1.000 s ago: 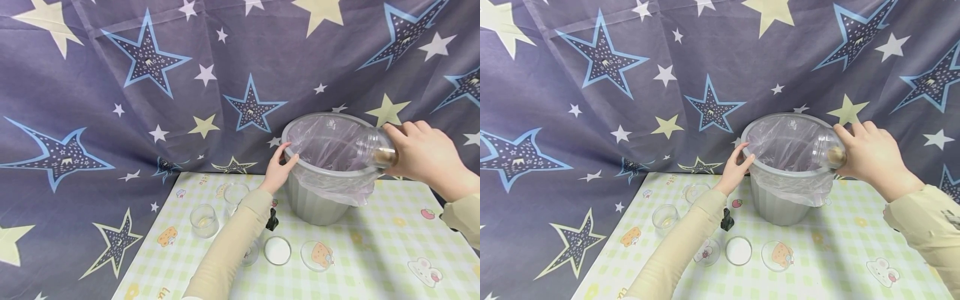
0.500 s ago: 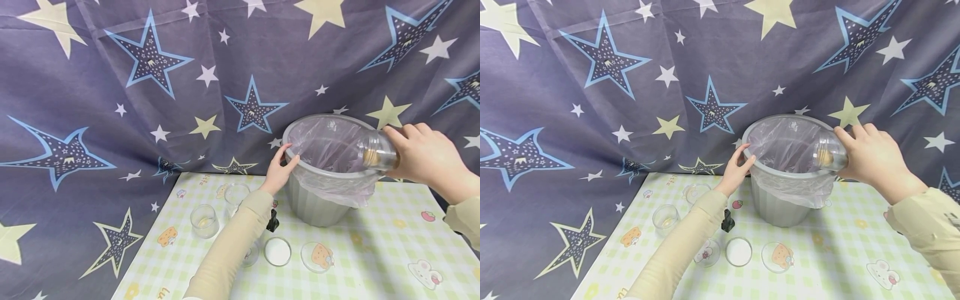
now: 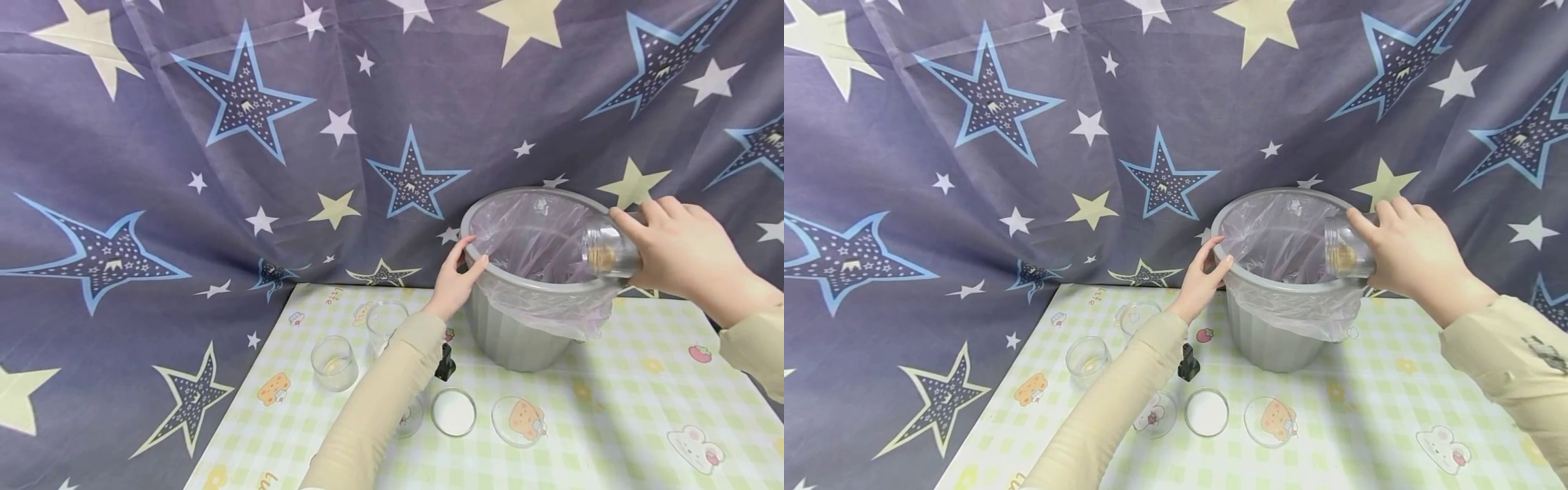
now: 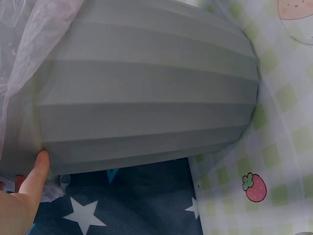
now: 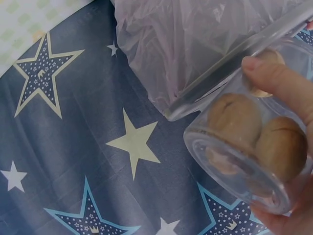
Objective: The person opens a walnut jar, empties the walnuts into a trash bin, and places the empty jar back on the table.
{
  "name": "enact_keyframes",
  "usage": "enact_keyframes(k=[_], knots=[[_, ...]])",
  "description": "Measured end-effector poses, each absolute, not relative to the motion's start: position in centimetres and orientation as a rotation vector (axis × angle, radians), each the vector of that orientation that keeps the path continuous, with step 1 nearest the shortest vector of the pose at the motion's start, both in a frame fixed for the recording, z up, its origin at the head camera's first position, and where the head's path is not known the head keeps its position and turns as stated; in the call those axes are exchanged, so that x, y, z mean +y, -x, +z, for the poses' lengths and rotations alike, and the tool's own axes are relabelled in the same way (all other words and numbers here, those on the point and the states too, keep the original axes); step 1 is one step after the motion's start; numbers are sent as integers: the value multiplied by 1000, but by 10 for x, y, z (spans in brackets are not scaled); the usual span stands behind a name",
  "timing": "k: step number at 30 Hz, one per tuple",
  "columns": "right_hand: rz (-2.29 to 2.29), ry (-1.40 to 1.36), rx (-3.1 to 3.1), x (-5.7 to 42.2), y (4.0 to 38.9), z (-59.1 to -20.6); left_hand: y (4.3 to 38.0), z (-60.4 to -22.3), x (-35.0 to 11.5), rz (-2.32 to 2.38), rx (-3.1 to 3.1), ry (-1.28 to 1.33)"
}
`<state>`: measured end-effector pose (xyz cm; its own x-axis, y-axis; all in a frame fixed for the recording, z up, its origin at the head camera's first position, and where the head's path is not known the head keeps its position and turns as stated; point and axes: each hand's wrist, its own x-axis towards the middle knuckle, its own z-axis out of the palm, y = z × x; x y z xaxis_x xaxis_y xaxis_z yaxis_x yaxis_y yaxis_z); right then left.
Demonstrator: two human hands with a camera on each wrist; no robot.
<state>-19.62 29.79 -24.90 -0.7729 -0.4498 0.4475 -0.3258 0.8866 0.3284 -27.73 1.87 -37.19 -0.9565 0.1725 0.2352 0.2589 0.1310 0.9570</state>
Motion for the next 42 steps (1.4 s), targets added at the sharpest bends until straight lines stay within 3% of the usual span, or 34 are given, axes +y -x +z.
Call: enact_keyframes(k=[42], knots=[[-313, -642, -2396, 303, 196, -254, 278, -375, 20, -1993, -2294, 432]])
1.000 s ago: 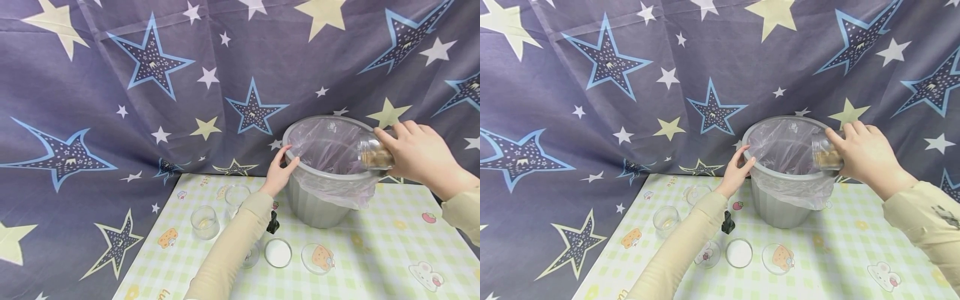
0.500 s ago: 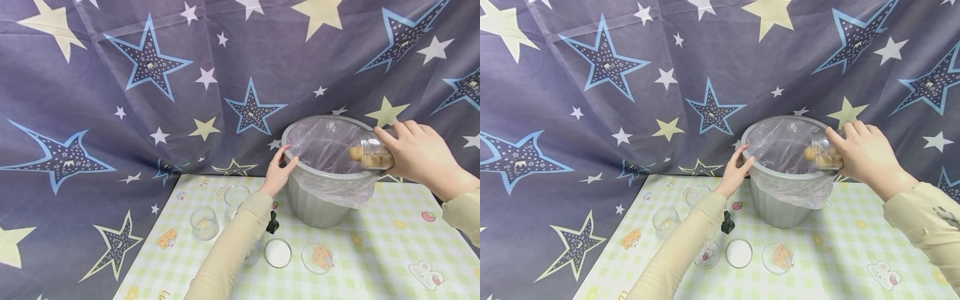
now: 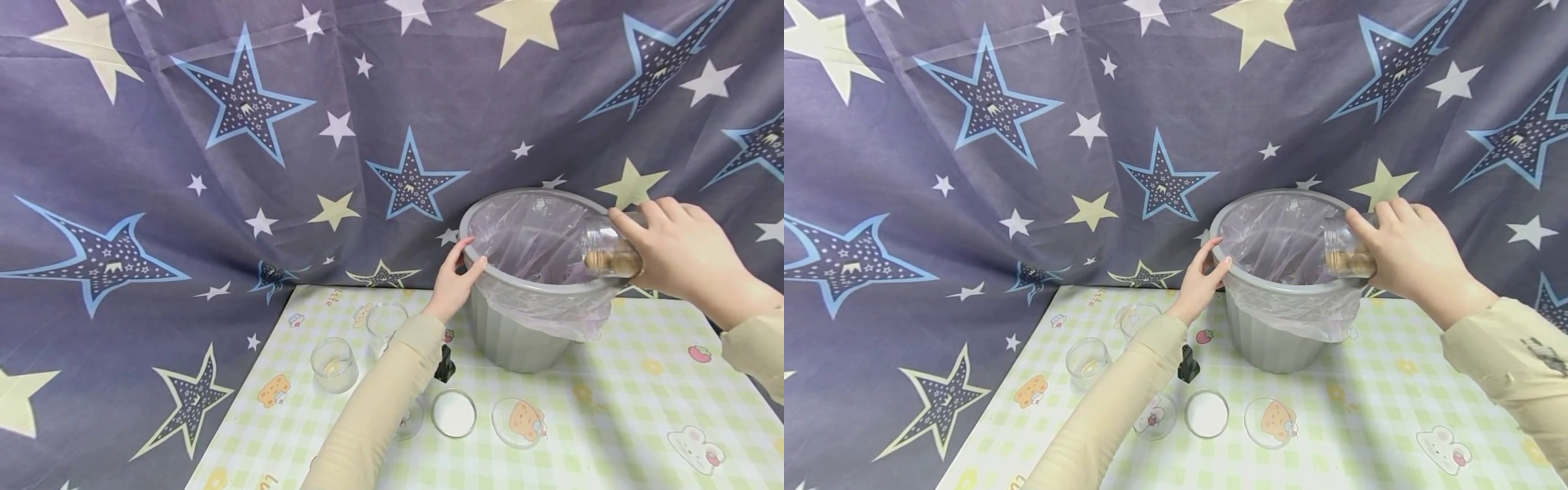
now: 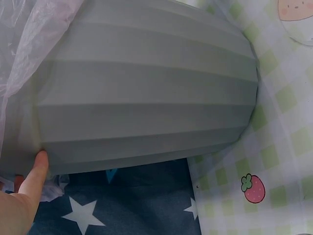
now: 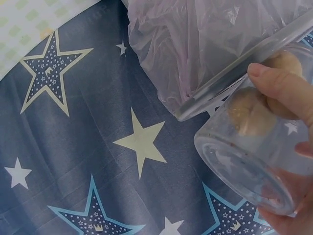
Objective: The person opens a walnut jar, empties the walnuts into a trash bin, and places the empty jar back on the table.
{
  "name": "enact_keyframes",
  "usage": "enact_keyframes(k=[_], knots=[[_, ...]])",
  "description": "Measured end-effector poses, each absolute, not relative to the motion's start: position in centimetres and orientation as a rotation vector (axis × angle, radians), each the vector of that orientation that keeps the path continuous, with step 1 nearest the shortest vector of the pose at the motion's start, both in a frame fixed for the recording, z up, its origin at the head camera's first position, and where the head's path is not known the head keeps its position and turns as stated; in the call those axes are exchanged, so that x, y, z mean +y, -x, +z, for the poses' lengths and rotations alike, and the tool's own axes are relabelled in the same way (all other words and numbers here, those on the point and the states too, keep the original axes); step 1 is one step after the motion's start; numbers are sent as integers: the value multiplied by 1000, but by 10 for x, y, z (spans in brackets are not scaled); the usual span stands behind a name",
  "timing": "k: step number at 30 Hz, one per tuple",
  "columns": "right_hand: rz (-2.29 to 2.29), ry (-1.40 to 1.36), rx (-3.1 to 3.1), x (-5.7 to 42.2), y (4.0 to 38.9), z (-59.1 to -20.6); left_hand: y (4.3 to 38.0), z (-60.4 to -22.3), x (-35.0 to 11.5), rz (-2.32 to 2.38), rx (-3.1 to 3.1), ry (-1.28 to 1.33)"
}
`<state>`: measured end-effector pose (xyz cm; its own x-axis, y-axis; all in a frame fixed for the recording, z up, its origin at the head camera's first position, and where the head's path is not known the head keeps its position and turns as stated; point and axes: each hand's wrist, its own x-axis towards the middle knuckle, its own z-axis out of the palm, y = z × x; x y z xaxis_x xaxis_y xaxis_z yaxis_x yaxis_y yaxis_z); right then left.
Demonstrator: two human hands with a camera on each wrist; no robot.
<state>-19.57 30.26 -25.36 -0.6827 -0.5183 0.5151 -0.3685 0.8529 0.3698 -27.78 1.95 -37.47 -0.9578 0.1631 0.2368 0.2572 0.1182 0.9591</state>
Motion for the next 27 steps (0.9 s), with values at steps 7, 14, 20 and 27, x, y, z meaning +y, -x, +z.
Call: enact_keyframes(k=[7, 14, 20, 27], knots=[[-317, -674, -2352, 300, 197, -253, 278, -374, 19, -1992, -2287, 447], [-278, -760, -2236, 293, 201, -253, 278, -374, 19, -1986, -2276, 463], [-332, -747, -2284, 291, 199, -252, 278, -374, 19, -1998, -2275, 458], [-371, -705, -2357, 291, 197, -251, 277, -373, 18, -1993, -2282, 471]])
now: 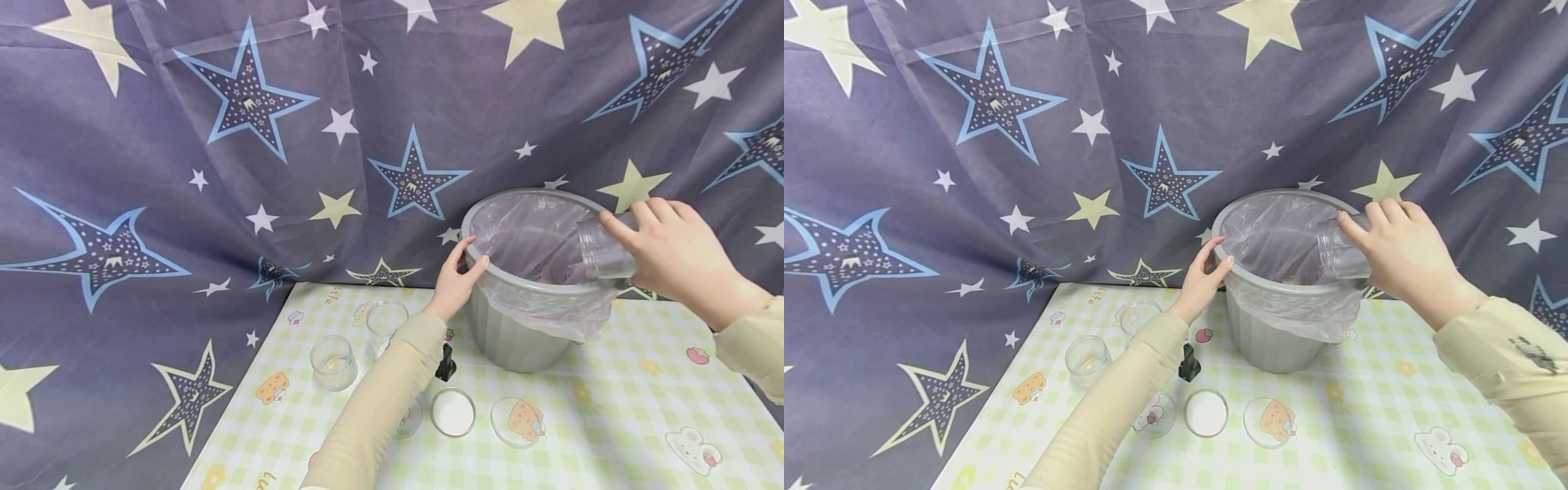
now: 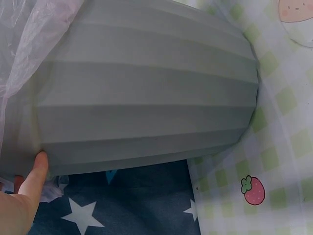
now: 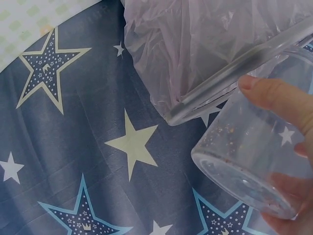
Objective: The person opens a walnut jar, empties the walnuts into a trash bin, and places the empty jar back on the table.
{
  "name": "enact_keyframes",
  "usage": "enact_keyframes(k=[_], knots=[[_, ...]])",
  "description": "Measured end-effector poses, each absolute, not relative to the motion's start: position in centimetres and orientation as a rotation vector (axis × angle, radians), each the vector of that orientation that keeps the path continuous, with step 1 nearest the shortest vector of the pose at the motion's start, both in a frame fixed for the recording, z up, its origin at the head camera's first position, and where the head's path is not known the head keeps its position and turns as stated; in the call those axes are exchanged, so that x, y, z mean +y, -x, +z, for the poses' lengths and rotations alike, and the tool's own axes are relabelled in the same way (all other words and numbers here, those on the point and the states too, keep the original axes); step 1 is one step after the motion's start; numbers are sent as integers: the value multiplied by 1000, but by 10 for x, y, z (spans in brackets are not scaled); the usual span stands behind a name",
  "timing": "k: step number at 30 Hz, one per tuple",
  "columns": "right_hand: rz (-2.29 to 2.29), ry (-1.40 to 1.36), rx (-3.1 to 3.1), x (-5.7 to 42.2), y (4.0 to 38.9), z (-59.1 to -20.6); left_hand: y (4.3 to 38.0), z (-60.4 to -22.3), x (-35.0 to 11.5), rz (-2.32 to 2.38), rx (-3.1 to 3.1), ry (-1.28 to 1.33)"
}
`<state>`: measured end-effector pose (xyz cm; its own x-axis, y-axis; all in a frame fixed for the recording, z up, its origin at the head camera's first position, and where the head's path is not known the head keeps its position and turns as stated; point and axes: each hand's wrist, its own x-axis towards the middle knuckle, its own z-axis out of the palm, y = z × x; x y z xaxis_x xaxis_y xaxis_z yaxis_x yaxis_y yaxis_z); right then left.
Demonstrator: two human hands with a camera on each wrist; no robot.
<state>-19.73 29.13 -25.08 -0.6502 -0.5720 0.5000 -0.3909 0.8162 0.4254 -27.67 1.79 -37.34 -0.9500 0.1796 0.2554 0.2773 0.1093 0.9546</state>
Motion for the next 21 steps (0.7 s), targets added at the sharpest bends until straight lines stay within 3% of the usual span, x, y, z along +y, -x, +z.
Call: enact_keyframes(k=[21], knots=[[-284, -595, -2474, 301, 195, -254, 277, -374, 17, -1971, -2301, 456]])
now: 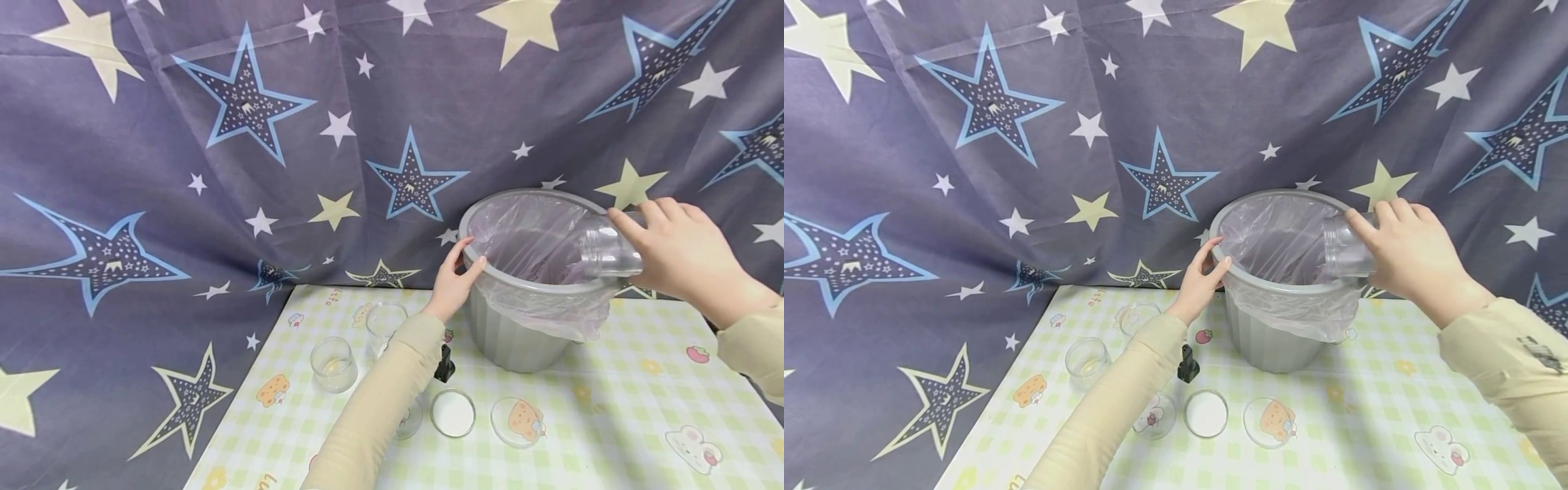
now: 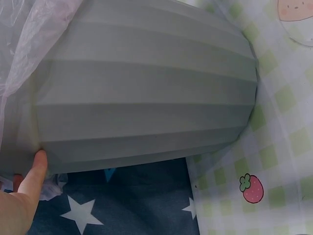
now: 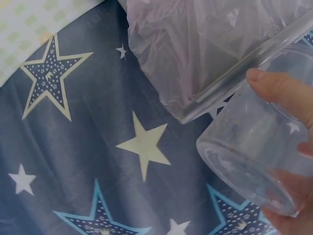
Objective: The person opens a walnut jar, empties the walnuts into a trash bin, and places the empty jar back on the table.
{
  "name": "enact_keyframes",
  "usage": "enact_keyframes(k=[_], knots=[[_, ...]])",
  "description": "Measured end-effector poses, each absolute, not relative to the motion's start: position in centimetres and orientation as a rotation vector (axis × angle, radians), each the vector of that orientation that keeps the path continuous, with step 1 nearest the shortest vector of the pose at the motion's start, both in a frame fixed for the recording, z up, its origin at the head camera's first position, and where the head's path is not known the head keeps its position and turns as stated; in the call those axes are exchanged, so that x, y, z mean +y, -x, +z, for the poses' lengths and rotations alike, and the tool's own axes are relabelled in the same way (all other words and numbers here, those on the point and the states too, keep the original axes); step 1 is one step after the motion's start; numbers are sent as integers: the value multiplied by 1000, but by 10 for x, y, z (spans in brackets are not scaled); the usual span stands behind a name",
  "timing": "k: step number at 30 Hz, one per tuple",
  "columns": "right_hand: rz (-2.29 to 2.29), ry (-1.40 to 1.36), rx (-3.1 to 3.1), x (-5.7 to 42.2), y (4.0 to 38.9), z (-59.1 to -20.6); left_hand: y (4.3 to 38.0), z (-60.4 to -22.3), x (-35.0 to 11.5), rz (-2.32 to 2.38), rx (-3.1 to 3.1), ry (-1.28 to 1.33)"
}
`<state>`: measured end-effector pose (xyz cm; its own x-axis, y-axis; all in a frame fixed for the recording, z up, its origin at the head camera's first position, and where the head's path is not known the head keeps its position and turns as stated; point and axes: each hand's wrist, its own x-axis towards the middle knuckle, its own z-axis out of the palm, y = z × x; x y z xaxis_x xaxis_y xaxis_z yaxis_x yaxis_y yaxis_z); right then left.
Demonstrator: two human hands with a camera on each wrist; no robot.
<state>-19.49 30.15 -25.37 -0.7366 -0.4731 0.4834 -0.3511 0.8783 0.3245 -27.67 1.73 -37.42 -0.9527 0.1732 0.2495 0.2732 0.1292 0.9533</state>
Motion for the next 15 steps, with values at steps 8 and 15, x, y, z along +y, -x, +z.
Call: enact_keyframes(k=[8, 15], knots=[[-24, -390, -2598, 314, 193, -256, 275, -373, 19, -1989, -2294, 447], [343, -224, -2621, 313, 188, -255, 276, -373, 19, -1981, -2289, 438]])
